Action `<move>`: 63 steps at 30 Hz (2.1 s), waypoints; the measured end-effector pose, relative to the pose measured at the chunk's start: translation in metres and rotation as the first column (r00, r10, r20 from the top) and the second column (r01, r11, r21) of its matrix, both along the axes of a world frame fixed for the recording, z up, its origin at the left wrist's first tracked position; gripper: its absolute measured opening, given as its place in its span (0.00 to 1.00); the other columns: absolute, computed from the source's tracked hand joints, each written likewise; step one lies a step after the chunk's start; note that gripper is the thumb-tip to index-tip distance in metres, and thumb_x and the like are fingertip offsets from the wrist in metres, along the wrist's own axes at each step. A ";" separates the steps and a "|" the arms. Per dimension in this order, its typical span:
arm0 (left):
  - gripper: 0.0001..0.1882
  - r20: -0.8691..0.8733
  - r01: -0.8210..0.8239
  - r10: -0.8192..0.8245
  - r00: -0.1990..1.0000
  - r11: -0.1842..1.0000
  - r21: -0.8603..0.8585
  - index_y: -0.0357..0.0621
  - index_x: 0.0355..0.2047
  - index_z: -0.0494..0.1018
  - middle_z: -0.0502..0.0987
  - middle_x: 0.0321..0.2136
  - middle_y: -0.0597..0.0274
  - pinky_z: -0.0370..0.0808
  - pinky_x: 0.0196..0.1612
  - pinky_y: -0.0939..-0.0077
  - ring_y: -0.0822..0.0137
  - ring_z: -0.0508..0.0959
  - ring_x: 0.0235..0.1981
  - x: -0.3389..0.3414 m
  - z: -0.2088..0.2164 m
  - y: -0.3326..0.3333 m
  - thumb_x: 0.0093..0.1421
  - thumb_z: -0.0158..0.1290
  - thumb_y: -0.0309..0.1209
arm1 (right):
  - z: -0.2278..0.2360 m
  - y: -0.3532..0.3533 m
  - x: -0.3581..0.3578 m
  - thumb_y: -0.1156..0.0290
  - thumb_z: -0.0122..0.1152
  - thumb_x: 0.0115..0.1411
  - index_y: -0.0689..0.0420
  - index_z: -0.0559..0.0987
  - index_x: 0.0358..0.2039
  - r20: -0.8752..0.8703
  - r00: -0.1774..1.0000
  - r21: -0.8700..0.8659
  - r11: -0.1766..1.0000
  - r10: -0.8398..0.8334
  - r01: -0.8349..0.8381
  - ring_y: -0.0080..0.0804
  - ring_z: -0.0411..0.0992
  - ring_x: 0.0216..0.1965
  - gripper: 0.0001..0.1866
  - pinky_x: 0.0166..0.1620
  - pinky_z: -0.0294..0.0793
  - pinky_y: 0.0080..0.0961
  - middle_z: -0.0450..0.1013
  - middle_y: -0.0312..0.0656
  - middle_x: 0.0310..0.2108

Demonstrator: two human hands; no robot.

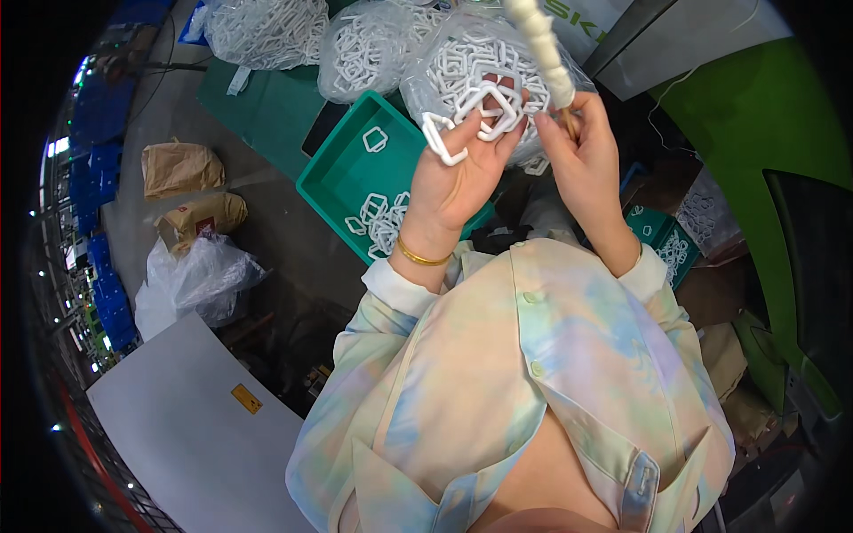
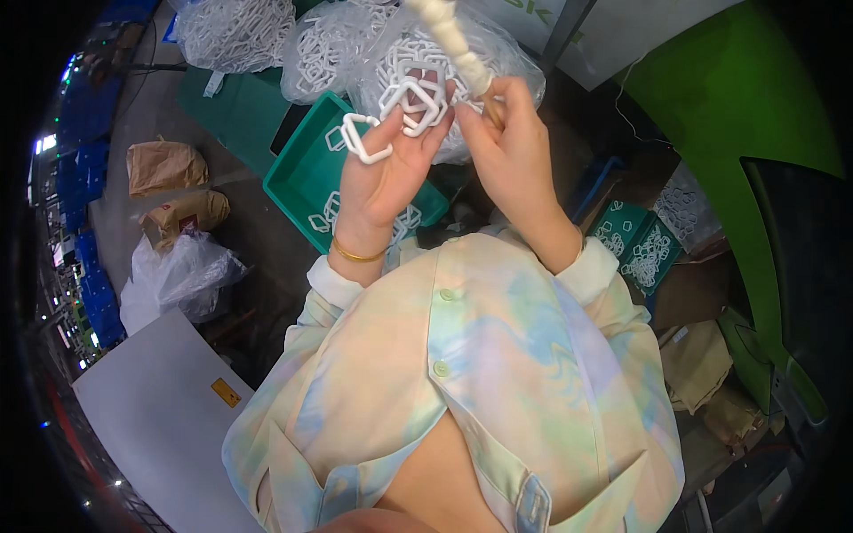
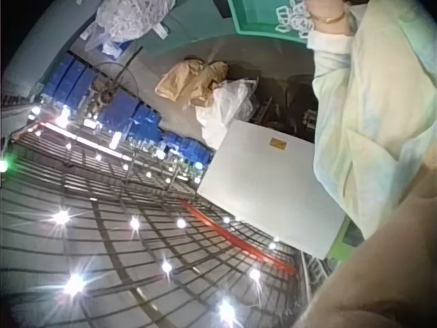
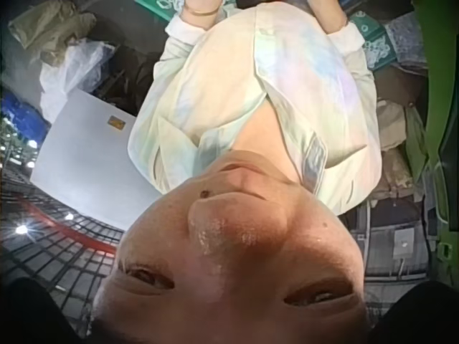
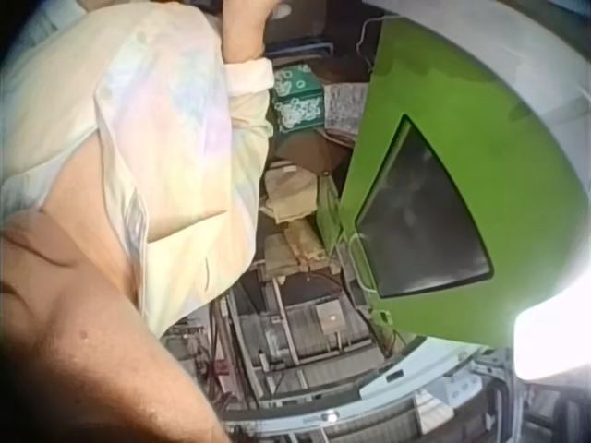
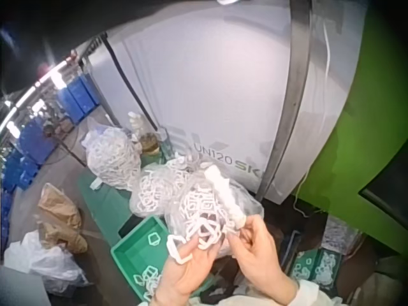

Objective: Assembling white plastic ring components by sliding them onto a plastic rod.

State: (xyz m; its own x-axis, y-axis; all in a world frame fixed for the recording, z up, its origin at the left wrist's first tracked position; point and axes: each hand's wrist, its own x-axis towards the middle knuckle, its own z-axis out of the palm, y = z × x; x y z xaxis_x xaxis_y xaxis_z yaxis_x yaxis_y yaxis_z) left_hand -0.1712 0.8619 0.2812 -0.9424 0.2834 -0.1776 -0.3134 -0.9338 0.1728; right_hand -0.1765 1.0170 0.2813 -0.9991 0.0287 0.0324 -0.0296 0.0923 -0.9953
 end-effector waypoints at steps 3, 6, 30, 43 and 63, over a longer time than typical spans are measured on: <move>0.24 -0.001 -0.045 0.045 0.999 0.999 0.008 0.30 0.62 0.56 0.62 0.63 0.46 0.54 0.71 0.55 0.49 0.57 0.67 0.000 -0.001 -0.004 0.67 0.43 0.22 | 0.000 0.006 0.012 0.65 0.58 0.64 0.60 0.70 0.39 -0.031 0.999 0.113 0.993 0.042 -0.038 0.24 0.69 0.21 0.12 0.28 0.67 0.24 0.71 0.42 0.21; 0.26 -0.075 -0.023 0.017 0.997 0.997 -0.078 0.30 0.64 0.54 0.61 0.63 0.47 0.53 0.71 0.55 0.50 0.57 0.68 -0.002 -0.001 -0.008 0.66 0.43 0.21 | 0.008 0.014 0.019 0.60 0.47 0.69 0.57 0.72 0.38 0.070 0.966 0.387 0.885 0.250 -0.257 0.55 0.73 0.28 0.13 0.30 0.69 0.41 0.73 0.54 0.24; 0.30 -0.421 -0.778 -0.657 0.626 -0.483 -0.402 0.41 0.61 0.66 0.72 0.56 0.50 0.68 0.58 0.70 0.60 0.72 0.57 -0.063 0.048 -0.075 0.56 0.57 0.26 | 0.002 0.067 0.001 0.60 0.46 0.71 0.60 0.75 0.35 -0.005 0.999 0.337 0.941 -0.044 0.043 0.21 0.64 0.25 0.17 0.32 0.66 0.22 0.69 0.38 0.22; 0.22 0.493 -0.039 -0.444 0.748 -0.771 -0.635 0.44 0.46 0.77 0.76 0.45 0.52 0.73 0.50 0.62 0.51 0.77 0.47 0.088 -0.115 -0.154 0.51 0.63 0.35 | -0.013 0.070 0.008 0.59 0.47 0.71 0.58 0.76 0.33 0.135 0.991 0.334 0.942 -0.016 -0.030 0.13 0.55 0.22 0.17 0.26 0.54 0.17 0.59 0.27 0.19; 0.12 0.041 0.025 -0.020 0.999 -0.516 -0.856 0.40 0.39 0.76 0.80 0.33 0.49 0.74 0.37 0.59 0.44 0.78 0.35 0.079 -0.176 -0.144 0.53 0.55 0.27 | -0.011 0.055 0.009 0.60 0.47 0.71 0.60 0.76 0.34 0.167 0.985 0.359 0.929 0.035 -0.093 0.14 0.55 0.22 0.17 0.25 0.54 0.18 0.60 0.28 0.19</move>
